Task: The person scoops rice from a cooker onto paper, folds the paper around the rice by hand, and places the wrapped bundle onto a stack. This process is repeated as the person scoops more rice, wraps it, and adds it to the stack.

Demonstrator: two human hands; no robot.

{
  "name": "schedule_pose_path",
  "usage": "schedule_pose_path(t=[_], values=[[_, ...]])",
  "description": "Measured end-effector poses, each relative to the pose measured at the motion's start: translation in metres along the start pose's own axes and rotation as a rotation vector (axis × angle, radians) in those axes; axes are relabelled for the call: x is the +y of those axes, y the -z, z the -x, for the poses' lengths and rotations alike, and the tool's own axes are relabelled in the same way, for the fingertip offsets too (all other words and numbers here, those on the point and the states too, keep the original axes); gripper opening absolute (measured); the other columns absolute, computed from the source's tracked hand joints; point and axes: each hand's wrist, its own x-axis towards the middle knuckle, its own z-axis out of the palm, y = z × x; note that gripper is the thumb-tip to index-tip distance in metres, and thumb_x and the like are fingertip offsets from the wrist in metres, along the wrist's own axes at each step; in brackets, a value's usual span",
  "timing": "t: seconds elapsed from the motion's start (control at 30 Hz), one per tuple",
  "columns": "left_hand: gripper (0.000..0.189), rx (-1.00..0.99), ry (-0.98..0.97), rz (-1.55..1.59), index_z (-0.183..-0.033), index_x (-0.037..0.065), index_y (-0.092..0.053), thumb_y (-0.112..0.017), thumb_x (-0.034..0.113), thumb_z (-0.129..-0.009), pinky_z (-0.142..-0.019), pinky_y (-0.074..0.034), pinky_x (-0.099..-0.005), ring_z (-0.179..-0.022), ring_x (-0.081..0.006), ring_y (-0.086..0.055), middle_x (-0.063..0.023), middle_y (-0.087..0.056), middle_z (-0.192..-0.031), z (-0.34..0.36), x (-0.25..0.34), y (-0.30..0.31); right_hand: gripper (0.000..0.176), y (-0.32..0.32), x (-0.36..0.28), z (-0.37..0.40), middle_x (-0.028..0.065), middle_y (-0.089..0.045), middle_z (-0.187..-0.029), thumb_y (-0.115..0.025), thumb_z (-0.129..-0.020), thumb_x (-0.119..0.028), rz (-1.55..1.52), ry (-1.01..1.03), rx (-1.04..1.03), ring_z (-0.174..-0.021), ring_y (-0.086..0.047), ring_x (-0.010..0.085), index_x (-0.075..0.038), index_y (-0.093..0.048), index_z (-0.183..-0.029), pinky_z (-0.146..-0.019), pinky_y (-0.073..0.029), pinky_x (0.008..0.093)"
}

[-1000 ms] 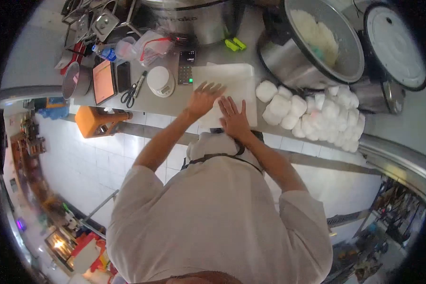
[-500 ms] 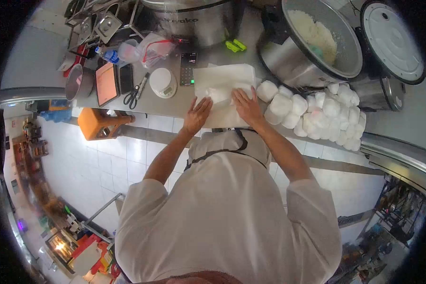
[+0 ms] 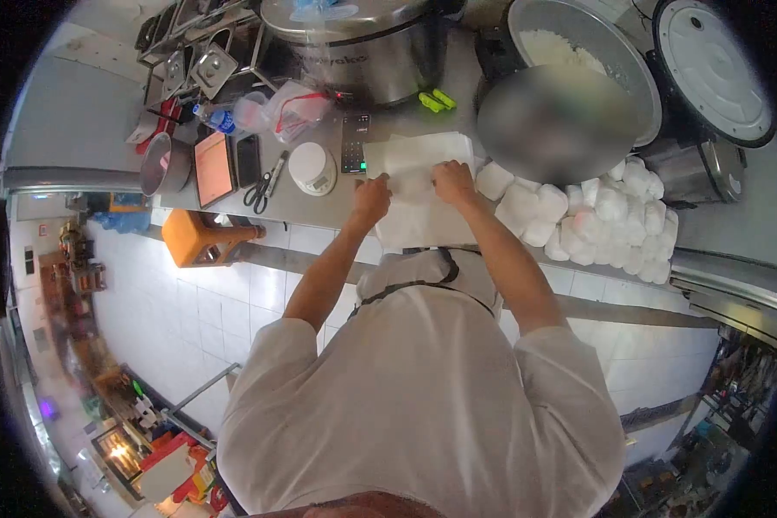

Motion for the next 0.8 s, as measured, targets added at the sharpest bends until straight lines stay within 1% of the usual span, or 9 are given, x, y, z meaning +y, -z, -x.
schedule_pose_path(t=[0.03,0.13,0.33,0.37,0.47,0.57,0.67,0.7,0.8], values=[[0.016,-0.029,-0.051,-0.013,-0.104,0.008,-0.067,-0.065,0.009,-0.088,-0.096,-0.046,-0.0497,-0.098,-0.0336,-0.069,-0.0136,-0.071,-0.093,-0.002,0.001,0.004,0.02,0.001,-0.003,0.006,0.0179,-0.066,-0.107,-0.068,-0.087,-0.012,0.066,0.031,0.055,-0.104,-0.066,0.0351,-0.005,-0.069,-0.106,-0.088,-0.054,0.0469],[0.017,0.309,-0.243,-0.132,-0.105,0.004,-0.065,-0.061,0.006,-0.088,-0.092,-0.05,-0.048,-0.109,-0.0297,-0.063,-0.0145,-0.064,-0.109,0.012,0.008,0.007,0.021,-0.015,-0.007,0.02,0.0146,-0.061,-0.109,-0.066,-0.086,-0.01,-0.01,0.118,0.298,-0.103,-0.064,0.0337,-0.004,-0.067,-0.107,-0.087,-0.054,0.0458],[0.015,0.444,-0.312,0.132,-0.103,0.001,-0.062,-0.057,0.006,-0.09,-0.088,-0.056,-0.0415,-0.106,-0.0302,-0.059,-0.0103,-0.055,-0.118,0.054,0.0,-0.04,0.024,-0.059,-0.005,0.056,0.0134,-0.057,-0.112,-0.064,-0.087,-0.009,-0.084,0.183,0.428,-0.098,-0.064,0.0325,-0.002,-0.067,-0.11,-0.085,-0.055,0.0444],[0.024,0.476,-0.334,0.097,-0.113,0.002,-0.064,-0.057,0.004,-0.09,-0.086,-0.057,-0.041,-0.106,-0.0313,-0.06,-0.0122,-0.056,-0.12,0.056,0.001,-0.04,0.027,-0.064,-0.004,0.058,0.0137,-0.058,-0.111,-0.063,-0.087,-0.008,-0.072,0.18,0.449,-0.097,-0.064,0.0325,-0.002,-0.067,-0.113,-0.084,-0.056,0.0446],[0.037,0.163,-0.21,0.128,-0.123,0.006,-0.063,-0.062,0.003,-0.086,-0.091,-0.054,-0.0424,-0.11,-0.0324,-0.06,-0.0143,-0.057,-0.124,0.038,-0.009,-0.036,0.03,-0.061,-0.007,0.06,0.015,-0.061,-0.105,-0.061,-0.088,-0.007,-0.147,0.123,0.428,-0.093,-0.066,0.0327,0.0,-0.068,-0.117,-0.082,-0.056,0.0448],[0.049,-0.188,0.16,0.61,-0.128,0.011,-0.063,-0.068,0.001,-0.08,-0.099,-0.049,-0.0463,-0.112,-0.0353,-0.06,-0.0165,-0.061,-0.119,-0.001,-0.006,-0.009,0.025,-0.047,-0.008,0.052,0.0178,-0.066,-0.092,-0.061,-0.093,-0.015,-0.496,-0.113,0.227,-0.085,-0.068,0.0327,0.002,-0.071,-0.109,-0.079,-0.054,0.0447],[0.051,0.028,-0.309,0.319,-0.128,0.012,-0.061,-0.072,0.0,-0.079,-0.096,-0.051,-0.0489,-0.104,-0.0362,-0.065,-0.0169,-0.065,-0.115,-0.013,-0.019,-0.013,0.033,-0.022,-0.025,0.043,0.0197,-0.068,-0.08,-0.063,-0.097,-0.029,-0.893,-0.461,0.101,-0.079,-0.068,0.0318,0.003,-0.073,-0.093,-0.075,-0.052,0.0451],[0.048,0.27,-0.566,0.333,-0.128,0.011,-0.059,-0.07,-0.003,-0.083,-0.086,-0.055,-0.0427,-0.093,-0.0356,-0.069,-0.0176,-0.067,-0.114,-0.011,-0.019,-0.013,0.039,-0.025,-0.028,0.042,0.0193,-0.068,-0.077,-0.063,-0.097,-0.034,-1.003,-0.547,0.131,-0.077,-0.068,0.0312,0.003,-0.073,-0.09,-0.073,-0.051,0.0452],[0.045,-0.09,-0.277,0.831,-0.129,0.011,-0.056,-0.064,-0.006,-0.089,-0.081,-0.056,-0.0366,-0.089,-0.03,-0.071,-0.0184,-0.068,-0.117,0.022,0.009,-0.004,0.049,-0.031,-0.037,0.048,0.0159,-0.068,-0.071,-0.063,-0.097,-0.043,-1.0,-0.607,0.234,-0.071,-0.066,0.0266,0.003,-0.07,-0.08,-0.068,-0.05,0.0443]])
